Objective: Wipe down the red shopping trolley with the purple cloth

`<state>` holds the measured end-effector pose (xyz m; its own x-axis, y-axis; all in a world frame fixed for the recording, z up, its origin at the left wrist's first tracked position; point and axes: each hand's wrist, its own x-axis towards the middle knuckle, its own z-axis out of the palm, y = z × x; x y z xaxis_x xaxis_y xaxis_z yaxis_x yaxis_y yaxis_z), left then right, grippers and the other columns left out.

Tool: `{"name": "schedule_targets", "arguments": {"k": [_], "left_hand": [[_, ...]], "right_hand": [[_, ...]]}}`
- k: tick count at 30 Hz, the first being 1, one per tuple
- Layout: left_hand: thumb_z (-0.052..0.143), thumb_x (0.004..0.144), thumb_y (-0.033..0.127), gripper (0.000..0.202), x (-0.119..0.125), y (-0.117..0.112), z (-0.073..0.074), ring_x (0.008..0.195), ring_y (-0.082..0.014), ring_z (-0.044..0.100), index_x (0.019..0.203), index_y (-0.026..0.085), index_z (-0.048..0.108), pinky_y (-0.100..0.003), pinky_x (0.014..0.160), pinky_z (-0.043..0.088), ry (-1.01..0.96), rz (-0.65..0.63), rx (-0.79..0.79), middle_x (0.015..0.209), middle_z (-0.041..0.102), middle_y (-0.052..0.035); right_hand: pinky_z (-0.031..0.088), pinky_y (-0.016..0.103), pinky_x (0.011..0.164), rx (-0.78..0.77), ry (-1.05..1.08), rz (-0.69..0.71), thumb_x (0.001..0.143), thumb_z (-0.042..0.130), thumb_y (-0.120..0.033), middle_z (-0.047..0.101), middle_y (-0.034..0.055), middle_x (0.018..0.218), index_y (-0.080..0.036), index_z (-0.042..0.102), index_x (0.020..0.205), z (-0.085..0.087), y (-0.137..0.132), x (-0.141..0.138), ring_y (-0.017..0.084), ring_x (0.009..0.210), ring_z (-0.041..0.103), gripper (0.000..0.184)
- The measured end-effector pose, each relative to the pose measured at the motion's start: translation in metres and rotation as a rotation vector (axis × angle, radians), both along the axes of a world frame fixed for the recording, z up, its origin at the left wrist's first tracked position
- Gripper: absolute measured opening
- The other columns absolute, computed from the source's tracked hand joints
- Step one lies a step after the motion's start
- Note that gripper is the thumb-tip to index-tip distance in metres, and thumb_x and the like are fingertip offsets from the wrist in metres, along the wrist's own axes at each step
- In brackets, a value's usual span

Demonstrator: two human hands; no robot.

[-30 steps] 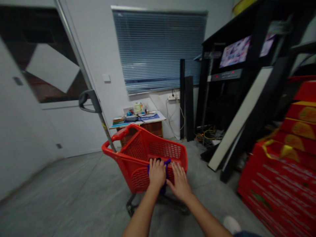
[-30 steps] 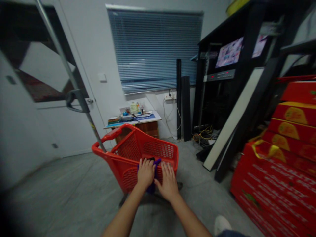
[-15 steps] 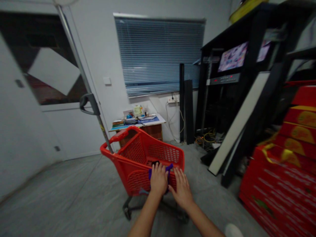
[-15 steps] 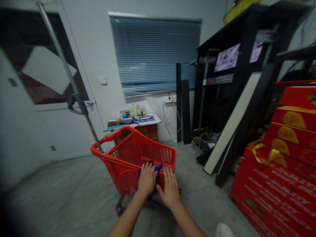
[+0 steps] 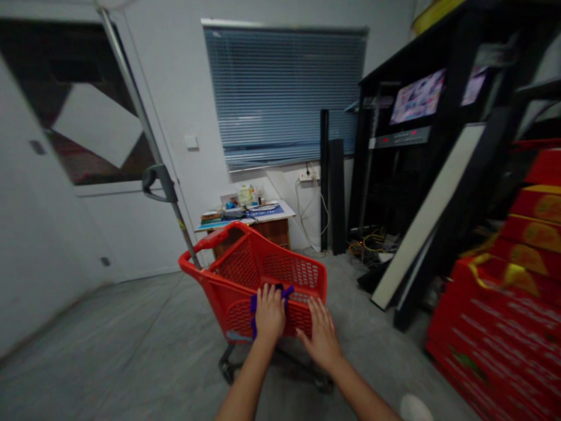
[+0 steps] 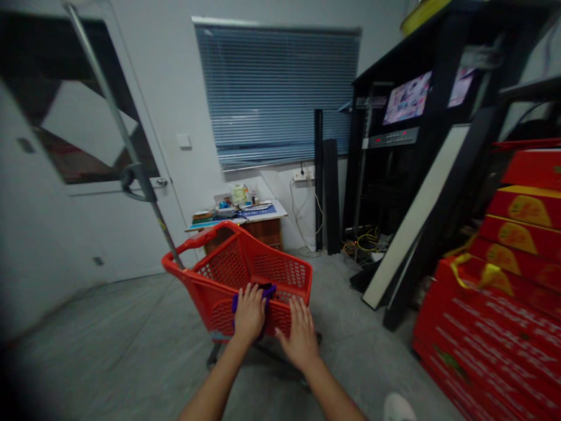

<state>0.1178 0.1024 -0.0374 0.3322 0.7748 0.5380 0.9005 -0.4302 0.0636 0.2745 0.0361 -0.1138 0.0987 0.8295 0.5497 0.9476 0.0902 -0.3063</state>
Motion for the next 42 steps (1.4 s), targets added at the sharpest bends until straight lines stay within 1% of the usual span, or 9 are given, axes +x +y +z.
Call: {"name": "schedule_targets", "arguments": {"k": [4, 10, 13, 17, 22, 28, 33, 37, 42], "left_hand": [[0.039, 0.098, 0.027, 0.037, 0.030, -0.016, -0.005, 0.138, -0.0252, 0.043, 0.129, 0.020, 0.059, -0.050, 0.118, 0.028, 0.006, -0.155, -0.046, 0.138, 0.059, -0.0077], [0.039, 0.098, 0.027, 0.036, -0.015, 0.001, 0.008, 0.137, -0.0265, 0.044, 0.126, 0.020, 0.061, -0.051, 0.119, 0.026, 0.026, -0.091, -0.043, 0.137, 0.060, -0.0077], [0.039, 0.098, 0.026, 0.037, -0.028, 0.007, 0.009, 0.138, -0.0290, 0.042, 0.126, 0.017, 0.061, -0.052, 0.117, 0.027, 0.016, -0.004, -0.023, 0.138, 0.059, -0.0099], [0.038, 0.098, 0.025, 0.037, -0.005, -0.004, 0.003, 0.137, -0.0299, 0.044, 0.122, 0.014, 0.064, -0.052, 0.117, 0.029, -0.018, 0.016, -0.037, 0.135, 0.061, -0.0118], [0.040, 0.097, 0.025, 0.036, 0.019, -0.027, -0.006, 0.139, -0.0278, 0.042, 0.126, 0.019, 0.061, -0.053, 0.118, 0.029, -0.021, -0.141, -0.065, 0.139, 0.059, -0.0087], [0.042, 0.098, 0.029, 0.036, -0.027, -0.018, -0.008, 0.139, -0.0241, 0.041, 0.132, 0.027, 0.056, -0.054, 0.119, 0.027, 0.029, -0.260, -0.097, 0.142, 0.056, -0.0039], [0.039, 0.100, 0.029, 0.036, -0.069, 0.009, -0.004, 0.139, -0.0254, 0.042, 0.129, 0.022, 0.058, -0.055, 0.118, 0.027, 0.031, -0.123, -0.096, 0.141, 0.057, -0.0070], [0.038, 0.098, 0.024, 0.035, -0.072, 0.009, -0.007, 0.138, -0.0277, 0.043, 0.123, 0.018, 0.062, -0.057, 0.117, 0.028, 0.023, -0.055, -0.085, 0.136, 0.061, -0.0094], [0.041, 0.098, 0.025, 0.034, -0.066, -0.008, -0.022, 0.139, -0.0248, 0.041, 0.125, 0.022, 0.061, -0.053, 0.118, 0.028, 0.030, -0.178, -0.048, 0.138, 0.060, -0.0059]], "right_hand": [[0.026, 0.050, 0.117, -0.050, -0.049, 0.065, 0.090, 0.049, -0.055, 0.031, 0.0123, 0.157, -0.019, 0.022, 0.155, 0.000, -0.001, 0.018, 0.029, 0.146, 0.025, 0.078], [0.028, 0.049, 0.116, -0.062, -0.052, 0.074, 0.093, 0.043, -0.055, 0.028, 0.0120, 0.159, -0.020, 0.006, 0.157, -0.004, -0.007, 0.055, 0.026, 0.146, 0.027, 0.082], [0.031, 0.049, 0.115, -0.001, -0.004, 0.053, 0.092, 0.046, -0.055, 0.026, 0.0143, 0.159, -0.019, -0.001, 0.157, -0.013, -0.008, 0.045, 0.027, 0.146, 0.027, 0.087], [0.033, 0.050, 0.113, 0.040, 0.044, 0.013, 0.092, 0.048, -0.053, 0.023, 0.0167, 0.160, -0.016, -0.006, 0.156, -0.019, -0.009, 0.014, 0.029, 0.146, 0.024, 0.091], [0.029, 0.049, 0.116, -0.049, -0.012, 0.051, 0.090, 0.049, -0.050, 0.024, 0.0153, 0.159, -0.014, 0.014, 0.156, -0.012, -0.008, -0.001, 0.028, 0.147, 0.023, 0.082], [0.020, 0.050, 0.119, -0.161, -0.140, 0.259, 0.092, 0.044, -0.054, 0.023, 0.0124, 0.160, -0.014, 0.029, 0.152, 0.011, -0.006, 0.008, 0.026, 0.148, 0.019, 0.074], [0.015, 0.046, 0.121, -0.244, -0.140, 0.369, 0.089, 0.049, -0.048, 0.018, 0.0074, 0.161, -0.018, 0.020, 0.155, 0.030, 0.001, -0.001, 0.022, 0.149, 0.014, 0.078], [0.015, 0.047, 0.121, -0.310, -0.074, 0.308, 0.086, 0.052, -0.046, 0.020, 0.0100, 0.160, -0.015, 0.025, 0.154, 0.039, 0.019, -0.012, 0.023, 0.149, 0.017, 0.080], [0.014, 0.048, 0.121, -0.300, -0.057, 0.319, 0.084, 0.053, -0.043, 0.027, 0.0106, 0.159, -0.015, 0.031, 0.151, 0.040, 0.032, -0.018, 0.024, 0.148, 0.020, 0.076]]}}
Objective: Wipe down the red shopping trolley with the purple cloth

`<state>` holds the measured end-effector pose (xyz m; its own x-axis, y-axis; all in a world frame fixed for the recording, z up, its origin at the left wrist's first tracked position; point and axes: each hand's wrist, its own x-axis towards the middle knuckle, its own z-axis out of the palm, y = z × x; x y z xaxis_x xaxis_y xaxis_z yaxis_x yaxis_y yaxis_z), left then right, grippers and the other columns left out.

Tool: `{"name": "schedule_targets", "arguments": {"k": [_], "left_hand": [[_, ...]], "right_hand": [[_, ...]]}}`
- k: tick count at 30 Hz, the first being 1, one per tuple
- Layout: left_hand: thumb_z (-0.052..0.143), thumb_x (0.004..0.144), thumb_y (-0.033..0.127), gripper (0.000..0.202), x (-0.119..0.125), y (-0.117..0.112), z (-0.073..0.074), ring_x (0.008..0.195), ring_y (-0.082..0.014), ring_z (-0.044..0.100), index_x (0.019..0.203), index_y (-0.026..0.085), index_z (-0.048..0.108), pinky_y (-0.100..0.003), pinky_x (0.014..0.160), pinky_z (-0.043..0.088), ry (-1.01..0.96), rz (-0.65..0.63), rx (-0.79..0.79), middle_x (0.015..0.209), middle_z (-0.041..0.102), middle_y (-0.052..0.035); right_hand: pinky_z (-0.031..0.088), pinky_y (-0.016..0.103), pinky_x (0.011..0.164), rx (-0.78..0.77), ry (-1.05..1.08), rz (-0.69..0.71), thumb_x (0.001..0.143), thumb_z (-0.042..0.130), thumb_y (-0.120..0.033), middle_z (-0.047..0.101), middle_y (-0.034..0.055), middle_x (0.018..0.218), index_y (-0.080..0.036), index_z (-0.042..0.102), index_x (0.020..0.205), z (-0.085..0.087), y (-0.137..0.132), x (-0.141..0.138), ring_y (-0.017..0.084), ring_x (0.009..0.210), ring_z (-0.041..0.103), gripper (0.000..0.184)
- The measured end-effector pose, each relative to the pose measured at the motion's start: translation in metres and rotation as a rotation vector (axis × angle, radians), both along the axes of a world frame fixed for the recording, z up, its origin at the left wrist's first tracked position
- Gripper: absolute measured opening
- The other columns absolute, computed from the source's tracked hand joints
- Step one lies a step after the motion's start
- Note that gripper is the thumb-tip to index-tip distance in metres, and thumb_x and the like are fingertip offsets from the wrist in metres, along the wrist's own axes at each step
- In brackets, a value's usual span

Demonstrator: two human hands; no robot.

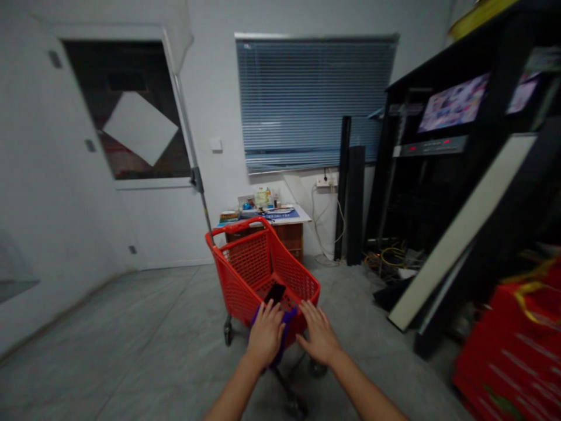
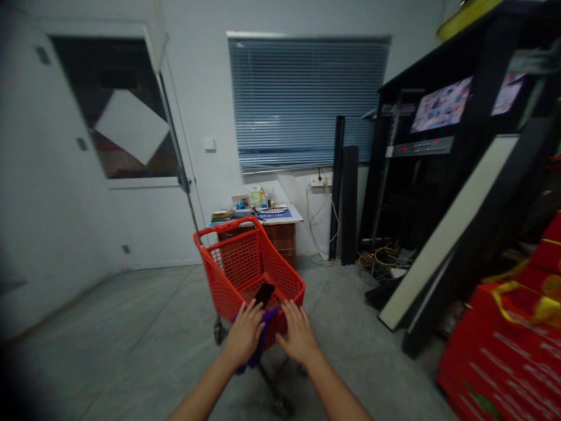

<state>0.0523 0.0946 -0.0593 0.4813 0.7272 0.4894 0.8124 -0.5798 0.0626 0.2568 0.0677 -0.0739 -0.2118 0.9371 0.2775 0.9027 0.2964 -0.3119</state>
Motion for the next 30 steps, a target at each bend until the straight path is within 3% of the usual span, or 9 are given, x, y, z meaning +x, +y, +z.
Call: {"name": "schedule_targets", "arguments": {"k": [5, 10, 13, 16, 20, 25, 30], "left_hand": [[0.041, 0.098, 0.027, 0.035, -0.023, 0.014, 0.004, 0.140, -0.0236, 0.040, 0.128, 0.025, 0.060, -0.053, 0.119, 0.027, 0.016, 0.013, 0.009, 0.141, 0.057, -0.0042], [0.040, 0.098, 0.026, 0.037, -0.046, 0.037, 0.017, 0.141, -0.0264, 0.038, 0.130, 0.022, 0.058, -0.054, 0.117, 0.028, -0.008, 0.163, -0.011, 0.145, 0.053, -0.0056], [0.040, 0.098, 0.025, 0.035, -0.036, 0.030, 0.014, 0.140, -0.0278, 0.040, 0.126, 0.019, 0.061, -0.055, 0.116, 0.030, -0.025, 0.181, -0.013, 0.141, 0.057, -0.0078], [0.041, 0.098, 0.025, 0.034, -0.012, 0.009, 0.003, 0.140, -0.0274, 0.040, 0.124, 0.020, 0.061, -0.055, 0.116, 0.030, -0.042, 0.120, 0.021, 0.139, 0.059, -0.0081], [0.040, 0.098, 0.022, 0.035, 0.004, -0.008, -0.011, 0.141, -0.0250, 0.038, 0.128, 0.023, 0.058, -0.055, 0.117, 0.030, -0.077, 0.066, 0.070, 0.142, 0.056, -0.0064], [0.039, 0.098, 0.023, 0.036, -0.026, 0.013, -0.004, 0.142, -0.0253, 0.036, 0.130, 0.024, 0.057, -0.056, 0.117, 0.029, -0.064, 0.130, 0.020, 0.146, 0.053, -0.0048], [0.039, 0.098, 0.025, 0.035, -0.057, 0.021, 0.011, 0.141, -0.0268, 0.038, 0.126, 0.021, 0.060, -0.056, 0.118, 0.027, -0.066, 0.243, -0.043, 0.145, 0.053, -0.0069]], "right_hand": [[0.017, 0.049, 0.121, 0.030, -0.005, 0.019, 0.085, 0.054, -0.043, 0.035, 0.0121, 0.155, -0.014, 0.038, 0.148, -0.002, -0.005, -0.001, 0.026, 0.146, 0.025, 0.071], [0.021, 0.049, 0.120, 0.099, 0.000, 0.021, 0.086, 0.056, -0.044, 0.042, 0.0144, 0.151, -0.013, 0.043, 0.145, -0.005, -0.005, 0.005, 0.027, 0.144, 0.029, 0.068], [0.022, 0.049, 0.120, 0.062, 0.005, 0.064, 0.092, 0.047, -0.053, 0.046, 0.0132, 0.148, -0.015, 0.045, 0.143, -0.001, 0.004, 0.012, 0.026, 0.144, 0.031, 0.064], [0.021, 0.049, 0.120, 0.001, 0.004, 0.054, 0.097, 0.036, -0.056, 0.044, 0.0103, 0.150, -0.018, 0.044, 0.145, 0.003, 0.014, 0.019, 0.025, 0.145, 0.029, 0.062], [0.024, 0.048, 0.118, 0.010, 0.006, -0.020, 0.097, 0.037, -0.055, 0.043, 0.0111, 0.151, -0.017, 0.045, 0.144, -0.001, 0.016, 0.023, 0.025, 0.145, 0.028, 0.061], [0.029, 0.047, 0.116, 0.071, 0.014, -0.023, 0.095, 0.041, -0.059, 0.047, 0.0111, 0.148, -0.017, 0.047, 0.142, -0.011, 0.006, 0.016, 0.026, 0.144, 0.031, 0.064], [0.029, 0.047, 0.117, 0.154, 0.032, -0.044, 0.094, 0.041, -0.059, 0.044, 0.0114, 0.150, -0.015, 0.044, 0.145, -0.028, -0.006, -0.017, 0.028, 0.144, 0.029, 0.067]]}}
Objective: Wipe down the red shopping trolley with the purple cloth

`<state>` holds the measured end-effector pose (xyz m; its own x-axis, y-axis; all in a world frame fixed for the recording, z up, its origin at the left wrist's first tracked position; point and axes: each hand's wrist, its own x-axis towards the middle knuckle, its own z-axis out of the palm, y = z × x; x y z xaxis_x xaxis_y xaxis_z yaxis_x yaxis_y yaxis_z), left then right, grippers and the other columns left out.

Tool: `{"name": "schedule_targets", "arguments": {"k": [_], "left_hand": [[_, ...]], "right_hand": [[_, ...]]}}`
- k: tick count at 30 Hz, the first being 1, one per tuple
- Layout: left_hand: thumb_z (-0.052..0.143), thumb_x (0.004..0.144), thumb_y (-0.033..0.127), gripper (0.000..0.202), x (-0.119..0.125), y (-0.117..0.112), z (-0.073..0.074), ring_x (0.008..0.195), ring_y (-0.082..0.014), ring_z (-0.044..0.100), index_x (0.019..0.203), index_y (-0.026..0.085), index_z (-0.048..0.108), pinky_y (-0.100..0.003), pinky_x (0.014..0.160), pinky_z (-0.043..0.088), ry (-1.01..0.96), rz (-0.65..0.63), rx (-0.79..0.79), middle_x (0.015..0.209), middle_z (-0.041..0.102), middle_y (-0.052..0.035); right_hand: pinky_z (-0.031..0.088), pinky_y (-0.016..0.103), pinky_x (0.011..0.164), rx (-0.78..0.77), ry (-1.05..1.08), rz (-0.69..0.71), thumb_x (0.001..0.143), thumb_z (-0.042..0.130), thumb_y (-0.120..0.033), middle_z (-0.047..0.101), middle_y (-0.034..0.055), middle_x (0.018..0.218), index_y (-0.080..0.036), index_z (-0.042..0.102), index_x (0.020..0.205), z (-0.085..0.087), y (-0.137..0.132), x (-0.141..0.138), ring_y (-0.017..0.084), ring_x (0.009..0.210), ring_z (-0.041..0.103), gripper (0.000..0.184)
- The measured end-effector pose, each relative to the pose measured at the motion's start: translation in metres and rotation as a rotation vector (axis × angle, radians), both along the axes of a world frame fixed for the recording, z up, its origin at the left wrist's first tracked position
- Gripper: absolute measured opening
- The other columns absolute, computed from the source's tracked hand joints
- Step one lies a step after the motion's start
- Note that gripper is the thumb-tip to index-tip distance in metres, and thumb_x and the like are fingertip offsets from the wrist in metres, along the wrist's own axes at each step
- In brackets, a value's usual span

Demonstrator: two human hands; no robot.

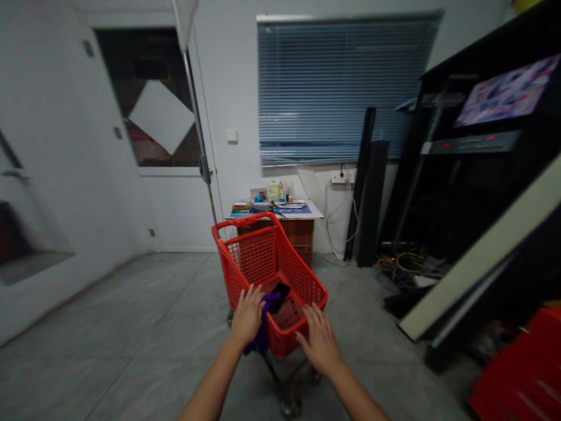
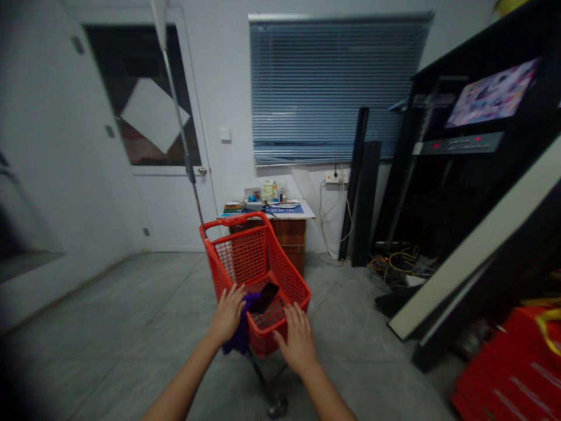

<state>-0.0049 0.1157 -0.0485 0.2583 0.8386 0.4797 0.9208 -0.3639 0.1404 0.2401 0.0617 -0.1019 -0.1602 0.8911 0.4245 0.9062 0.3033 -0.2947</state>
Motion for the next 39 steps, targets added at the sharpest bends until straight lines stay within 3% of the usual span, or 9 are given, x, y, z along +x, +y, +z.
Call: {"name": "schedule_targets", "arguments": {"k": [5, 12, 16, 21, 24, 31, 34, 37, 39], "left_hand": [[0.038, 0.098, 0.022, 0.034, 0.006, -0.036, -0.007, 0.140, -0.0265, 0.040, 0.122, 0.020, 0.062, -0.055, 0.117, 0.029, 0.038, -0.008, 0.015, 0.141, 0.057, -0.0074], [0.043, 0.097, 0.023, 0.035, -0.015, -0.057, -0.004, 0.142, -0.0238, 0.037, 0.128, 0.027, 0.058, -0.055, 0.118, 0.028, 0.085, -0.106, -0.014, 0.145, 0.053, -0.0023], [0.040, 0.098, 0.023, 0.035, -0.023, -0.052, -0.012, 0.142, -0.0242, 0.037, 0.125, 0.024, 0.061, -0.055, 0.117, 0.031, 0.006, 0.057, 0.043, 0.146, 0.053, -0.0048], [0.036, 0.094, 0.013, 0.038, 0.011, -0.062, -0.042, 0.138, -0.0275, 0.044, 0.115, 0.017, 0.068, -0.056, 0.118, 0.029, -0.021, 0.272, 0.137, 0.135, 0.062, -0.0096], [0.035, 0.092, 0.009, 0.041, 0.017, -0.072, -0.050, 0.134, -0.0269, 0.048, 0.115, 0.016, 0.069, -0.053, 0.118, 0.031, -0.006, 0.324, 0.135, 0.128, 0.067, -0.0093], [0.046, 0.095, 0.030, 0.034, -0.048, -0.079, -0.034, 0.141, -0.0305, 0.038, 0.124, 0.025, 0.064, -0.057, 0.114, 0.034, -0.089, 0.330, 0.063, 0.154, 0.040, -0.0083], [0.035, 0.098, 0.023, 0.039, -0.042, -0.078, -0.053, 0.142, -0.0300, 0.037, 0.126, 0.018, 0.061, -0.056, 0.114, 0.035, -0.177, 0.414, 0.097, 0.155, 0.038, -0.0131], [0.036, 0.096, 0.024, 0.049, -0.013, -0.082, -0.081, 0.148, -0.0357, 0.017, 0.142, 0.010, 0.045, -0.062, 0.112, 0.034, -0.229, 0.526, 0.176, 0.156, 0.032, -0.0196], [0.037, 0.096, 0.024, 0.054, -0.001, -0.088, -0.087, 0.149, -0.0343, 0.015, 0.148, 0.012, 0.037, -0.061, 0.114, 0.033, -0.194, 0.507, 0.179, 0.157, 0.031, -0.0179]], "right_hand": [[0.027, 0.051, 0.118, 0.004, 0.009, -0.017, 0.094, 0.042, -0.059, 0.043, 0.0099, 0.151, -0.017, 0.042, 0.147, -0.006, -0.004, -0.028, 0.030, 0.144, 0.028, 0.067], [0.022, 0.050, 0.119, -0.058, -0.060, 0.089, 0.096, 0.039, -0.052, 0.047, 0.0091, 0.149, -0.018, 0.050, 0.141, 0.025, 0.019, -0.001, 0.026, 0.142, 0.034, 0.057], [0.024, 0.049, 0.119, -0.075, -0.078, 0.161, 0.096, 0.040, -0.051, 0.050, 0.0086, 0.146, -0.017, 0.051, 0.140, 0.023, 0.028, -0.001, 0.026, 0.140, 0.038, 0.057], [0.027, 0.053, 0.117, -0.002, -0.036, 0.132, 0.093, 0.043, -0.057, 0.052, 0.0120, 0.143, -0.017, 0.049, 0.141, -0.001, 0.027, -0.033, 0.032, 0.135, 0.043, 0.063], [0.024, 0.054, 0.118, 0.026, -0.015, 0.118, 0.093, 0.042, -0.057, 0.053, 0.0128, 0.142, -0.017, 0.049, 0.141, -0.007, 0.023, -0.051, 0.033, 0.134, 0.043, 0.063], [0.024, 0.053, 0.118, 0.036, 0.010, 0.156, 0.094, 0.039, -0.056, 0.051, 0.0108, 0.144, -0.022, 0.045, 0.144, -0.015, 0.016, -0.080, 0.032, 0.136, 0.041, 0.062], [0.023, 0.055, 0.118, 0.080, 0.053, 0.132, 0.093, 0.040, -0.058, 0.050, 0.0108, 0.145, -0.023, 0.042, 0.146, -0.023, 0.016, -0.100, 0.033, 0.136, 0.041, 0.064], [0.023, 0.054, 0.118, 0.086, 0.084, 0.088, 0.093, 0.040, -0.059, 0.050, 0.0109, 0.145, -0.021, 0.043, 0.146, -0.024, 0.014, -0.118, 0.033, 0.136, 0.041, 0.065], [0.022, 0.052, 0.119, 0.060, 0.074, 0.075, 0.094, 0.041, -0.057, 0.050, 0.0106, 0.146, -0.020, 0.045, 0.145, -0.018, 0.012, -0.121, 0.031, 0.137, 0.041, 0.063]]}}
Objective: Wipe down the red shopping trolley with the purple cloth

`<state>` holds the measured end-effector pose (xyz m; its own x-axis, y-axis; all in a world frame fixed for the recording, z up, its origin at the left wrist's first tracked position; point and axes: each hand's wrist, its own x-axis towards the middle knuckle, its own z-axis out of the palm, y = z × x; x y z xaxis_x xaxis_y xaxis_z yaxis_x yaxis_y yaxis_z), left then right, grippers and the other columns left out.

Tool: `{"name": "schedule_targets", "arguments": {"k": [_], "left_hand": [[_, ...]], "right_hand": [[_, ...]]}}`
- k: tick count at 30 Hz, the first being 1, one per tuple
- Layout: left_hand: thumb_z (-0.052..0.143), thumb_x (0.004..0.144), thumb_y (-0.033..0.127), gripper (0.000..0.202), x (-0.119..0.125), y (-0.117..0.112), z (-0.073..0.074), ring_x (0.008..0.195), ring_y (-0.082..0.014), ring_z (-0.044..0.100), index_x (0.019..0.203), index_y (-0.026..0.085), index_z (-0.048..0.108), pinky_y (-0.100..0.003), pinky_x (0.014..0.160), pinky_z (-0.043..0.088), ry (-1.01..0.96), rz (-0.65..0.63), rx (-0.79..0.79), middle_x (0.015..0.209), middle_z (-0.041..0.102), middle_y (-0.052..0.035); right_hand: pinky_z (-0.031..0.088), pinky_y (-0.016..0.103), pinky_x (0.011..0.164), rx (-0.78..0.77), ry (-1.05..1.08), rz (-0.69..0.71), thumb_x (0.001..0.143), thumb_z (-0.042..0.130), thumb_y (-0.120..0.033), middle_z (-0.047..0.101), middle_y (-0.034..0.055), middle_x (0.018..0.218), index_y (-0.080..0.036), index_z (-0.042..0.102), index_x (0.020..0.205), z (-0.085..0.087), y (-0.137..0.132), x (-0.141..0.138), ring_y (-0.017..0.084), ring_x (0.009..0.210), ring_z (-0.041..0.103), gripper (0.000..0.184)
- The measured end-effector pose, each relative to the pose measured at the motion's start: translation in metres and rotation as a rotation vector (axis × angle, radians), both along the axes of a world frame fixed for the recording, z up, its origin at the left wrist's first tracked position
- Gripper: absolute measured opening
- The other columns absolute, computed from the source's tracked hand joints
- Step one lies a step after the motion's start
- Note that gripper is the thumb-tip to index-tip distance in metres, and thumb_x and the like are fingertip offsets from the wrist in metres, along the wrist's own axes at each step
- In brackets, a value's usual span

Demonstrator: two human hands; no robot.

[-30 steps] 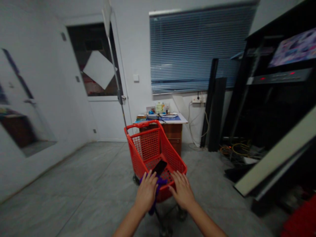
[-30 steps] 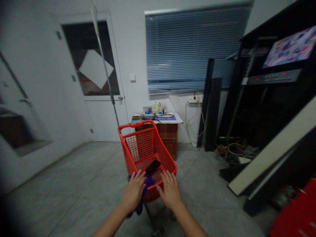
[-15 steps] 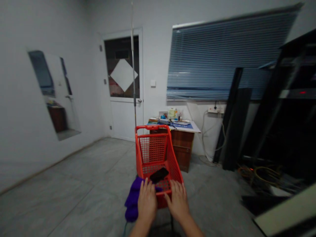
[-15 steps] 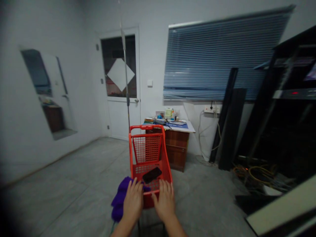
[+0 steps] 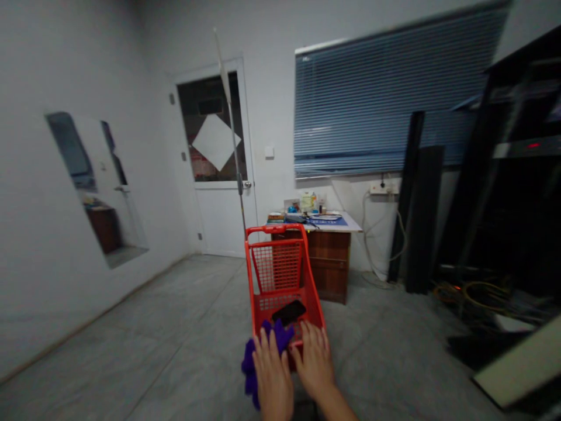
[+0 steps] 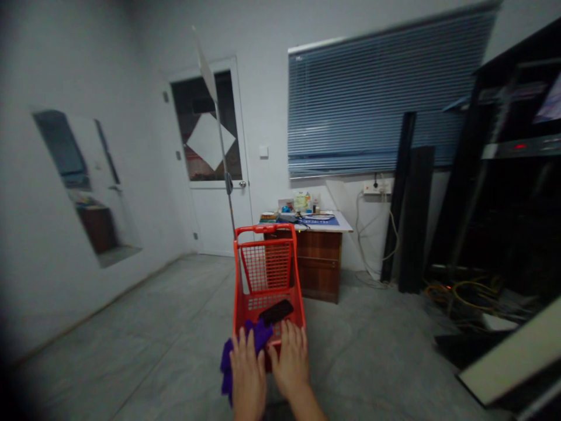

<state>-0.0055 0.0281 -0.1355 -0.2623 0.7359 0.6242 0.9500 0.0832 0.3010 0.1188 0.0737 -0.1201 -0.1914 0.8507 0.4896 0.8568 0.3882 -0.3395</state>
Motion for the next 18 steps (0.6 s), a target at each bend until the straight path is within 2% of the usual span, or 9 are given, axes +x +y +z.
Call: {"name": "schedule_targets", "arguments": {"k": [2, 4, 6, 8, 10, 12, 14, 16, 18], "left_hand": [[0.038, 0.096, 0.024, 0.053, -0.004, -0.004, 0.008, 0.148, -0.0315, 0.020, 0.148, 0.017, 0.038, -0.059, 0.115, 0.032, 0.081, -0.080, -0.026, 0.156, 0.036, -0.0128], [0.040, 0.096, 0.026, 0.048, -0.022, -0.005, 0.025, 0.147, -0.0303, 0.025, 0.143, 0.022, 0.047, -0.058, 0.115, 0.032, 0.163, -0.160, -0.047, 0.153, 0.042, -0.0084], [0.042, 0.096, 0.029, 0.042, -0.045, -0.003, 0.040, 0.147, -0.0303, 0.024, 0.135, 0.025, 0.056, -0.058, 0.115, 0.032, 0.190, -0.172, -0.058, 0.153, 0.042, -0.0064], [0.040, 0.097, 0.028, 0.039, -0.058, -0.001, 0.044, 0.147, -0.0301, 0.026, 0.131, 0.023, 0.059, -0.058, 0.115, 0.032, 0.174, -0.135, -0.049, 0.152, 0.045, -0.0072], [0.038, 0.097, 0.025, 0.041, -0.054, 0.003, 0.038, 0.146, -0.0299, 0.029, 0.133, 0.020, 0.058, -0.058, 0.115, 0.032, 0.133, -0.074, -0.022, 0.149, 0.048, -0.0099], [0.039, 0.096, 0.025, 0.044, -0.036, 0.008, 0.028, 0.145, -0.0304, 0.030, 0.137, 0.019, 0.054, -0.059, 0.114, 0.032, 0.100, -0.043, 0.004, 0.148, 0.049, -0.0120], [0.041, 0.096, 0.027, 0.044, -0.015, 0.014, 0.023, 0.144, -0.0312, 0.033, 0.137, 0.019, 0.054, -0.059, 0.114, 0.032, 0.087, -0.071, -0.002, 0.148, 0.048, -0.0125], [0.042, 0.096, 0.028, 0.041, -0.003, 0.018, 0.028, 0.141, -0.0308, 0.037, 0.133, 0.020, 0.058, -0.058, 0.115, 0.032, 0.087, -0.128, -0.044, 0.145, 0.052, -0.0120], [0.041, 0.097, 0.029, 0.038, -0.008, 0.018, 0.040, 0.139, -0.0292, 0.041, 0.128, 0.021, 0.062, -0.058, 0.117, 0.030, 0.103, -0.179, -0.096, 0.139, 0.058, -0.0102]], "right_hand": [[0.021, 0.051, 0.120, -0.032, -0.034, 0.027, 0.095, 0.041, -0.054, 0.050, 0.0096, 0.146, -0.019, 0.047, 0.144, 0.008, -0.001, 0.005, 0.030, 0.136, 0.042, 0.060], [0.025, 0.049, 0.119, -0.058, -0.074, 0.089, 0.096, 0.040, -0.053, 0.051, 0.0077, 0.145, -0.021, 0.048, 0.143, 0.016, 0.001, 0.015, 0.028, 0.136, 0.043, 0.057], [0.027, 0.048, 0.118, -0.053, -0.095, 0.127, 0.097, 0.039, -0.050, 0.048, 0.0070, 0.148, -0.021, 0.046, 0.144, 0.020, 0.003, 0.025, 0.026, 0.138, 0.040, 0.056], [0.026, 0.048, 0.119, -0.035, -0.107, 0.163, 0.097, 0.039, -0.049, 0.046, 0.0066, 0.149, -0.020, 0.045, 0.145, 0.019, 0.005, 0.027, 0.025, 0.140, 0.038, 0.056], [0.027, 0.050, 0.119, -0.026, -0.101, 0.174, 0.098, 0.038, -0.048, 0.045, 0.0067, 0.150, -0.020, 0.044, 0.145, 0.016, 0.005, 0.022, 0.025, 0.141, 0.037, 0.056], [0.027, 0.051, 0.118, -0.030, -0.087, 0.166, 0.099, 0.036, -0.048, 0.046, 0.0074, 0.149, -0.020, 0.044, 0.146, 0.013, 0.005, 0.013, 0.025, 0.140, 0.038, 0.055], [0.027, 0.052, 0.118, -0.043, -0.086, 0.168, 0.099, 0.033, -0.048, 0.047, 0.0083, 0.148, -0.020, 0.044, 0.146, 0.012, 0.004, 0.006, 0.026, 0.139, 0.039, 0.055], [0.027, 0.051, 0.118, -0.061, -0.099, 0.184, 0.100, 0.032, -0.048, 0.047, 0.0096, 0.148, -0.018, 0.045, 0.145, 0.014, 0.004, 0.003, 0.026, 0.139, 0.039, 0.056], [0.026, 0.051, 0.119, -0.078, -0.113, 0.196, 0.099, 0.033, -0.050, 0.047, 0.0103, 0.148, -0.017, 0.047, 0.143, 0.018, 0.004, 0.005, 0.026, 0.140, 0.039, 0.057]]}}
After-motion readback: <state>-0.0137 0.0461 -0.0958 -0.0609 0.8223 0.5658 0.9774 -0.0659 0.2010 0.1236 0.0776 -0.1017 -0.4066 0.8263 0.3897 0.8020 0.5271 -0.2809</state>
